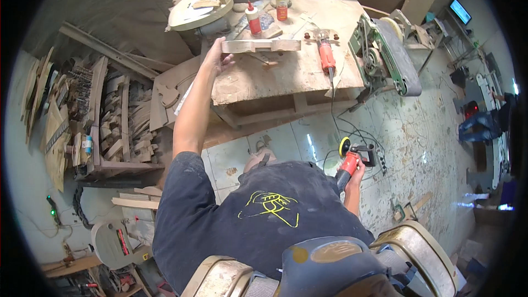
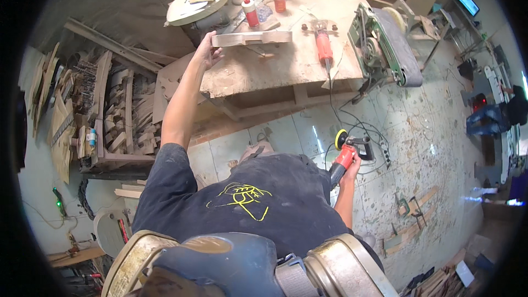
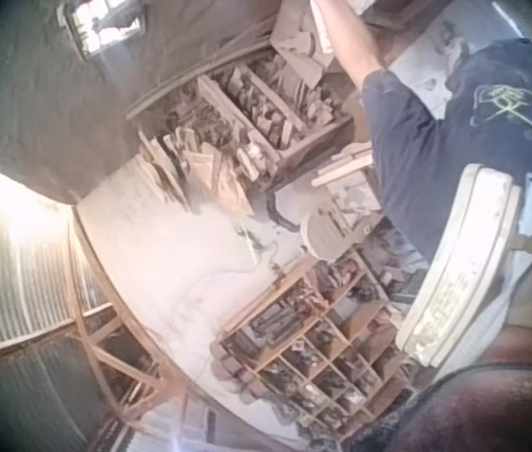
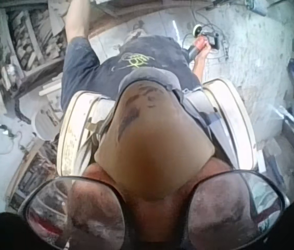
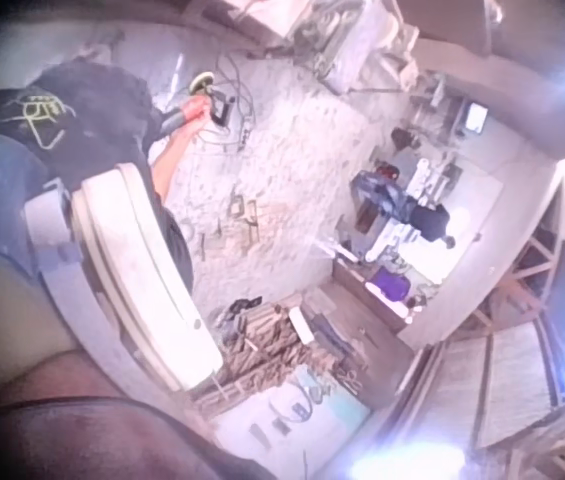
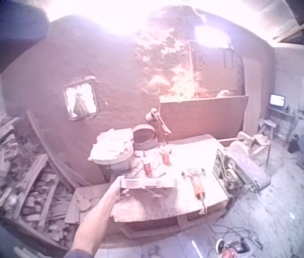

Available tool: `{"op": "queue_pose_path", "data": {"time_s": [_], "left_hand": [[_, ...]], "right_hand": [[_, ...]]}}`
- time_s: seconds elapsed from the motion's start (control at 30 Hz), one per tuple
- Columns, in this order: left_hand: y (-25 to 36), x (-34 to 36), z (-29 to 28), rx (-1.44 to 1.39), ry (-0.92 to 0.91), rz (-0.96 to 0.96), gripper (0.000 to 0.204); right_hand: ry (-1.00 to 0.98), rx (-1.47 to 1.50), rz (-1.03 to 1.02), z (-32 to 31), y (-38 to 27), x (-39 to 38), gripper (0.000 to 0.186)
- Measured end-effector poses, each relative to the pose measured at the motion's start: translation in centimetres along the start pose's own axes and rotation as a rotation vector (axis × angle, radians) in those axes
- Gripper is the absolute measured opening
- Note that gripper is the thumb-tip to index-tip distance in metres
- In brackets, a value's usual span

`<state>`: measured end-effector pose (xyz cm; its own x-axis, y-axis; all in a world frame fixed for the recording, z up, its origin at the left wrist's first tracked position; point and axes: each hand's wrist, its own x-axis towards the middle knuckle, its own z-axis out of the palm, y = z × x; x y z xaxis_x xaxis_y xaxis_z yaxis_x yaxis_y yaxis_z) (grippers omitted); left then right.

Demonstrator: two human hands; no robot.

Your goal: The person sands the surface of a wooden guitar body using a handheld power sander, moving the tool across the front and edges of the instrument.

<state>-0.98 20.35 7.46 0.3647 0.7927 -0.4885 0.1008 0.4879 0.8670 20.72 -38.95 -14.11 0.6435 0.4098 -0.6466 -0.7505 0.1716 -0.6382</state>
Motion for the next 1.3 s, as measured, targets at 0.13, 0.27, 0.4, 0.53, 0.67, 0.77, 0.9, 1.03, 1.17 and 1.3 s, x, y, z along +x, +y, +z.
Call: {"op": "queue_pose_path", "data": {"time_s": [0.13,0.27,0.4,0.53,0.67,0.77,0.9,1.03,1.17,1.3], "left_hand": [[-7.0,-1.1,-2.7,-0.008,-0.155,-0.021,0.054],[-18.8,-2.2,-6.0,-0.141,-0.037,-0.259,0.057],[-25.8,-2.1,-5.7,-0.052,0.138,-0.341,0.066],[-26.9,-1.5,-6.3,0.137,0.086,-0.432,0.069],[-26.2,-0.5,-5.9,0.861,0.159,0.190,0.062],[-24.1,-0.3,-2.1,0.946,0.149,0.409,0.066],[-23.2,2.6,-0.5,0.896,0.179,0.471,0.068],[-20.3,7.1,1.9,0.556,0.185,0.316,0.065],[-18.8,14.5,2.3,0.521,0.258,0.187,0.059],[-17.5,19.9,2.2,0.277,0.217,0.002,0.063]], "right_hand": [[-0.008,0.013,-0.049,0.6,0.1,-1.1,0.057],[0.092,-0.013,0.076,-0.1,0.7,-1.4,0.042],[0.100,-0.134,0.132,0.8,0.7,-2.0,0.037],[0.127,-0.205,0.119,2.1,1.6,-2.2,0.038],[0.196,-0.273,0.068,4.7,2.3,-2.8,0.038],[0.252,-0.282,0.088,7.0,3.8,-3.7,0.039],[0.303,-0.347,0.078,10.5,6.3,-5.3,0.037],[0.360,-0.417,-0.009,11.6,8.2,-7.4,0.036],[0.442,-0.384,-0.050,12.3,9.2,-9.0,0.039],[0.561,-0.296,-0.036,13.1,10.1,-10.6,0.041]]}}
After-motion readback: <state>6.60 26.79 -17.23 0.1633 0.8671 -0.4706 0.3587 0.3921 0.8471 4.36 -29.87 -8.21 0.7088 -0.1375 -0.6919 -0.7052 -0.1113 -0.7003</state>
